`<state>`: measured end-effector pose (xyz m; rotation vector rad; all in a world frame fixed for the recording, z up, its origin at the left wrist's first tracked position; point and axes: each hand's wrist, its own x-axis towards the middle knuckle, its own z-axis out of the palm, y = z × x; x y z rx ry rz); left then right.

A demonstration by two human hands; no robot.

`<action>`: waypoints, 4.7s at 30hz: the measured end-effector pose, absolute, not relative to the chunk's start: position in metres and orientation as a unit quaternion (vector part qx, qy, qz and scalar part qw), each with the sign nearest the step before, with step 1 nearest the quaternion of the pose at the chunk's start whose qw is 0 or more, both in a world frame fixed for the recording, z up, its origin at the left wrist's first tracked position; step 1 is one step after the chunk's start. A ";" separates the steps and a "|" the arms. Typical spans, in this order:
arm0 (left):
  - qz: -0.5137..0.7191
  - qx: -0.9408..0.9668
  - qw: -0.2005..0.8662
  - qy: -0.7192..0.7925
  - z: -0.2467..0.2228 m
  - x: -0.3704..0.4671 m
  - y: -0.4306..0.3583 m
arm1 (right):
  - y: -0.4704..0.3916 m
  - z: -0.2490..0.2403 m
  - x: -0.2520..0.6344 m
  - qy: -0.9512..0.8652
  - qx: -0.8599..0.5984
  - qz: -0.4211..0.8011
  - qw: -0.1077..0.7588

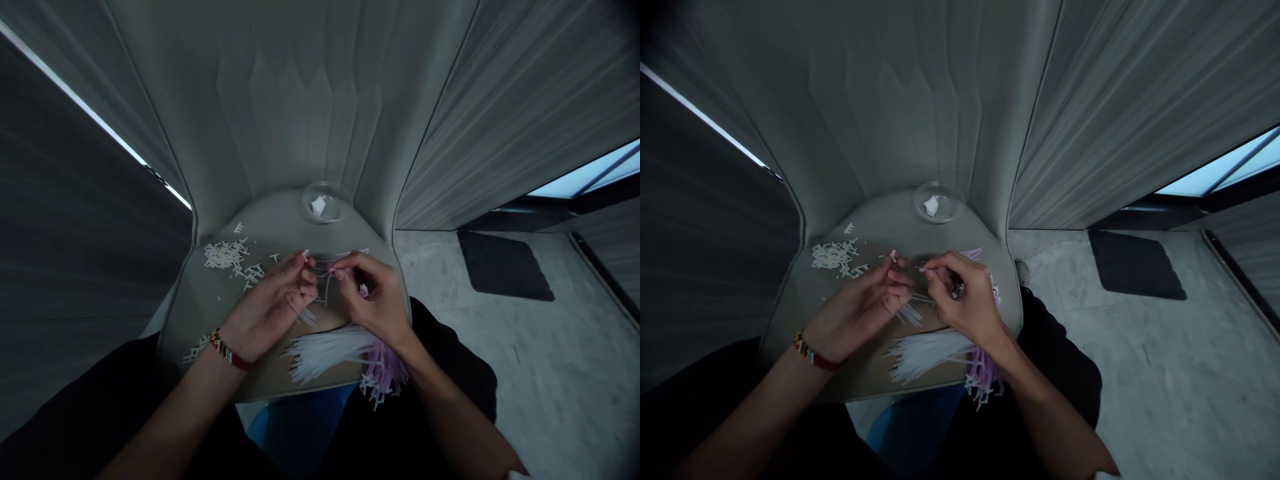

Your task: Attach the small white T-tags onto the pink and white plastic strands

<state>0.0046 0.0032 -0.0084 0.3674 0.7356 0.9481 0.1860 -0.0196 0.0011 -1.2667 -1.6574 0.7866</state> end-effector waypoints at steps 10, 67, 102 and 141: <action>0.429 -0.015 0.862 0.269 -0.009 0.002 0.002 | -0.020 -0.001 0.186 -0.666 -0.516 0.320 0.434; 0.428 0.559 0.525 0.478 0.008 0.007 -0.007 | -0.022 0.004 0.184 -0.693 -0.491 0.292 0.440; 0.435 0.556 0.502 0.500 0.003 0.012 -0.013 | -0.026 0.005 0.182 -0.707 -0.515 0.255 0.413; 0.452 0.538 0.507 0.500 0.005 0.013 -0.011 | -0.025 0.002 0.182 -0.652 -0.537 0.336 0.417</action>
